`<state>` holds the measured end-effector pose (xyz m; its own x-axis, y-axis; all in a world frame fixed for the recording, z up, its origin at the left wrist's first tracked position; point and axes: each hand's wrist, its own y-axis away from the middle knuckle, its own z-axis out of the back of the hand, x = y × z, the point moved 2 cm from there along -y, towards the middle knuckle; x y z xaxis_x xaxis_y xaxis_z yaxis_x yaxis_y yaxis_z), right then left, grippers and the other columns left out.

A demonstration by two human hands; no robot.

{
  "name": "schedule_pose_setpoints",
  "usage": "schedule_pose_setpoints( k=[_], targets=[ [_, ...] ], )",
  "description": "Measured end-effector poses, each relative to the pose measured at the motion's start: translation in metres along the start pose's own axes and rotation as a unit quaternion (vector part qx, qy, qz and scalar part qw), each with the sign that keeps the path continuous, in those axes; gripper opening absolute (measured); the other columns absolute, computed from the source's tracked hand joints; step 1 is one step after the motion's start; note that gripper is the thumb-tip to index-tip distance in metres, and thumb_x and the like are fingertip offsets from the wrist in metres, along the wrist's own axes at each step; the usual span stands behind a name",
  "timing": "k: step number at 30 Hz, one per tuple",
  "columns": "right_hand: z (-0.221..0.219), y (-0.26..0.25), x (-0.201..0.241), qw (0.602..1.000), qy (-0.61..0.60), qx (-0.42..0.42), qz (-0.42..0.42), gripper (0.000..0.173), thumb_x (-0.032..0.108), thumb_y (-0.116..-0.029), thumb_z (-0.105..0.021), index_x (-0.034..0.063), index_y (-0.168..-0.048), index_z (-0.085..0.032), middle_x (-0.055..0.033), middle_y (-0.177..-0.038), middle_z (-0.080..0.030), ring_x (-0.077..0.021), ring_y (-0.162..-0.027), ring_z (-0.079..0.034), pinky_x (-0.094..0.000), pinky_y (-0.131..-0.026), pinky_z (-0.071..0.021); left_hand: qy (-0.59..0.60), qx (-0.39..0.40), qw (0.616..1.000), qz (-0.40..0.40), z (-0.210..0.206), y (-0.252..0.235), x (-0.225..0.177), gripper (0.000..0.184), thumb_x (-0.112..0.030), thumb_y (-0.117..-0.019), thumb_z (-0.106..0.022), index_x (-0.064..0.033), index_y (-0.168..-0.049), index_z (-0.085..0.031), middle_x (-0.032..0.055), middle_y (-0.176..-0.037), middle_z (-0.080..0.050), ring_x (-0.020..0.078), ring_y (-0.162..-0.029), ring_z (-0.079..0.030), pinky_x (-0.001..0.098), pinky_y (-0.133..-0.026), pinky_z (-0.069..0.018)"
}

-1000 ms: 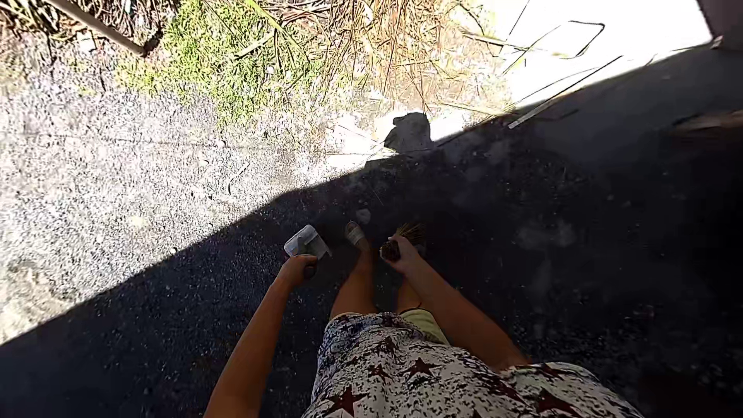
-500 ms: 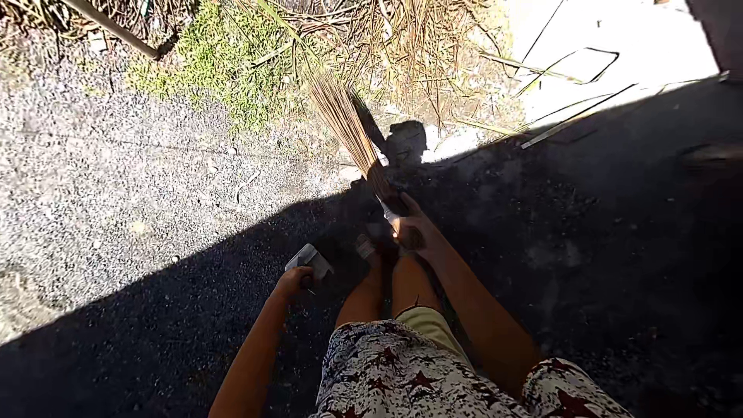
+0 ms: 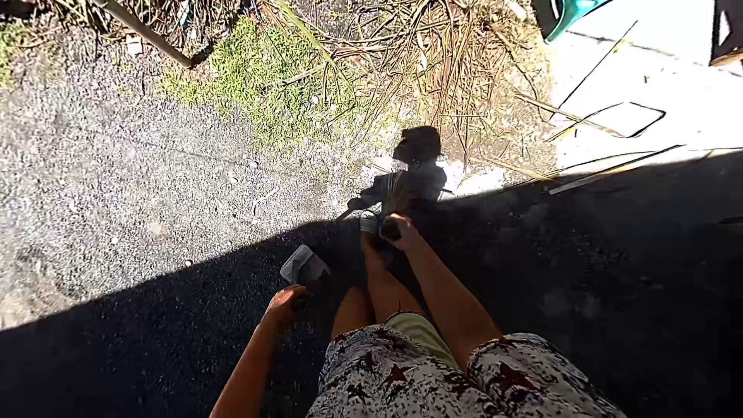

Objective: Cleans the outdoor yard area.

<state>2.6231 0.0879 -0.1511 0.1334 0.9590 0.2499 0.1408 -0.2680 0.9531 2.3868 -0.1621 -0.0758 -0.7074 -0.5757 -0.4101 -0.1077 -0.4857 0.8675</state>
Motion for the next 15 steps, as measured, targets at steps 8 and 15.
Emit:
schedule_pose_setpoints(
  k=[8,15],
  targets=[
    [-0.088,0.023,0.064,0.938,0.151,0.293,0.105,0.083,0.014,-0.0895,-0.056,0.0318,-0.161,-0.019,-0.0078,-0.109,-0.063,-0.0147,-0.074,-0.064,-0.0335,-0.066,-0.0569,-0.039,0.03,0.999,0.011,0.084,-0.024,-0.012,0.028,0.004,-0.0856,-0.066,0.0013,-0.113,-0.07,0.0208,-0.124,-0.068,0.0385,-0.119,-0.063,0.0581,-0.103,-0.0471],
    [-0.004,0.045,0.052,0.984,0.129,-0.003,0.124,0.076,0.005,-0.0949,-0.051,0.015,-0.161,-0.015,-0.0142,-0.108,-0.058,-0.0182,-0.069,-0.063,-0.0348,-0.062,-0.0569,-0.055,-0.009,0.998,-0.009,0.144,-0.033,0.006,0.024,-0.001,-0.0926,-0.062,0.0027,-0.116,-0.07,0.0224,-0.125,-0.068,0.0405,-0.121,-0.063,0.06,-0.104,-0.0457]
  ],
)
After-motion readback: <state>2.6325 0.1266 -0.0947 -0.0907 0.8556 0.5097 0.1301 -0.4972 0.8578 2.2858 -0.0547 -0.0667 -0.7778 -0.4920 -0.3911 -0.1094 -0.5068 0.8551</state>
